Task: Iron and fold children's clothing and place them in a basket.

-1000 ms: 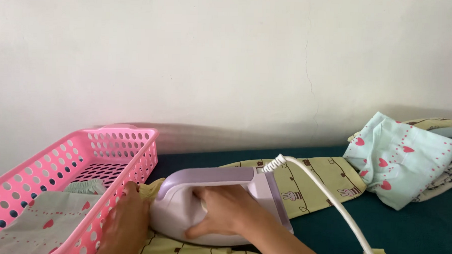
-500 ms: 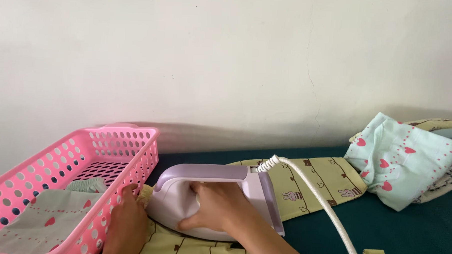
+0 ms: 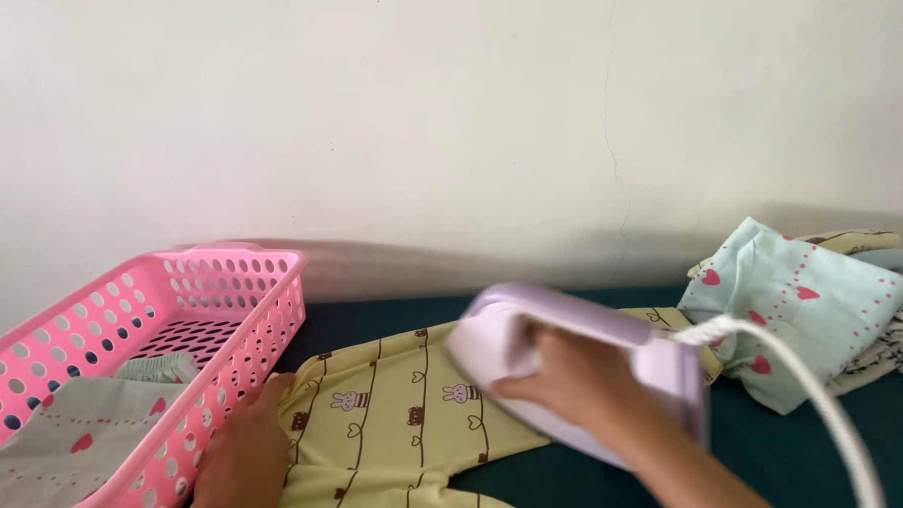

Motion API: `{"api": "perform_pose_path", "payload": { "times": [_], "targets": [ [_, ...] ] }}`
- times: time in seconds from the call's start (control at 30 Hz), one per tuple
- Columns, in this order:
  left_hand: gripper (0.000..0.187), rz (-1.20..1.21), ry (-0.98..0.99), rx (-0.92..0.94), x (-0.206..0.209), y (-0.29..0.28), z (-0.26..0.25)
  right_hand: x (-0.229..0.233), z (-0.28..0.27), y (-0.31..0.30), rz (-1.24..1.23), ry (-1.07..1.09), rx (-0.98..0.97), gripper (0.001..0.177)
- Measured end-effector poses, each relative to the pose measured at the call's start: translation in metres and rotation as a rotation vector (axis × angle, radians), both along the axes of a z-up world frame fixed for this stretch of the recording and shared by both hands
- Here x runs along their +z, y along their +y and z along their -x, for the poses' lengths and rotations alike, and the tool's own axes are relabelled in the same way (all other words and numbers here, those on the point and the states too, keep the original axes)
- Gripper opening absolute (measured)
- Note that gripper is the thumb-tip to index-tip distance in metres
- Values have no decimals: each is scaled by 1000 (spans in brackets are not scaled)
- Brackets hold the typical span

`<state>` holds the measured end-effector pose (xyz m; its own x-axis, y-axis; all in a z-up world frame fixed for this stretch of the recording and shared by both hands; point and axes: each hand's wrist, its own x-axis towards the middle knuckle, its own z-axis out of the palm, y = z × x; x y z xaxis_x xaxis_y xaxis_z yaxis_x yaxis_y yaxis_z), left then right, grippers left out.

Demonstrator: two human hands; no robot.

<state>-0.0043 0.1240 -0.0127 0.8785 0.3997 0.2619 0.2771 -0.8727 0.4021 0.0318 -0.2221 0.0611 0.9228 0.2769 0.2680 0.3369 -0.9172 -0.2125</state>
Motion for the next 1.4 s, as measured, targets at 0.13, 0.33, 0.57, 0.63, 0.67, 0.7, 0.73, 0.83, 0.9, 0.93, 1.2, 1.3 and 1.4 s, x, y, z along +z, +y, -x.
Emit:
{"api": "perform_pose_path", "payload": {
  "times": [0.13,0.33,0.57,0.63,0.67,0.7,0.73,0.83,0.9,0.93,1.2,1.3,1.4],
  "targets": [
    [64,-57,12,-7,-13,9,-11,4,-10,-59,86,-12,-257,82],
    [50,-73,8,25,-5,-4,-3,-8,-15,-72,141,-92,-323,89],
    [58,-98,-15,-14,-8,0,-10,0,41,-83,179,56,157,80],
    [59,-83,-18,-15,-10,1,-8,20,61,-71,178,175,154,80],
    [59,-84,-18,-16,-10,0,-7,19,59,-67,177,175,153,80],
    [58,-97,-61,-22,-11,0,-7,18,57,-64,154,187,96,81],
    [56,-111,-106,-26,-12,0,-6,17,54,-59,130,197,40,82],
    [56,-106,-82,-10,-12,-2,-6,30,63,-48,98,215,31,83],
    [56,-120,-65,-14,-14,2,-11,34,67,-43,118,299,43,84],
    [56,-133,-46,-18,-16,4,-13,36,70,-42,138,387,55,85],
    [50,-96,-37,7,-5,4,-5,27,64,-18,39,371,132,87],
    [49,-88,15,29,11,-6,1,26,60,-15,37,378,173,89],
    [48,-62,-45,18,20,-8,7,25,56,-3,16,378,182,90]
  ]
}}
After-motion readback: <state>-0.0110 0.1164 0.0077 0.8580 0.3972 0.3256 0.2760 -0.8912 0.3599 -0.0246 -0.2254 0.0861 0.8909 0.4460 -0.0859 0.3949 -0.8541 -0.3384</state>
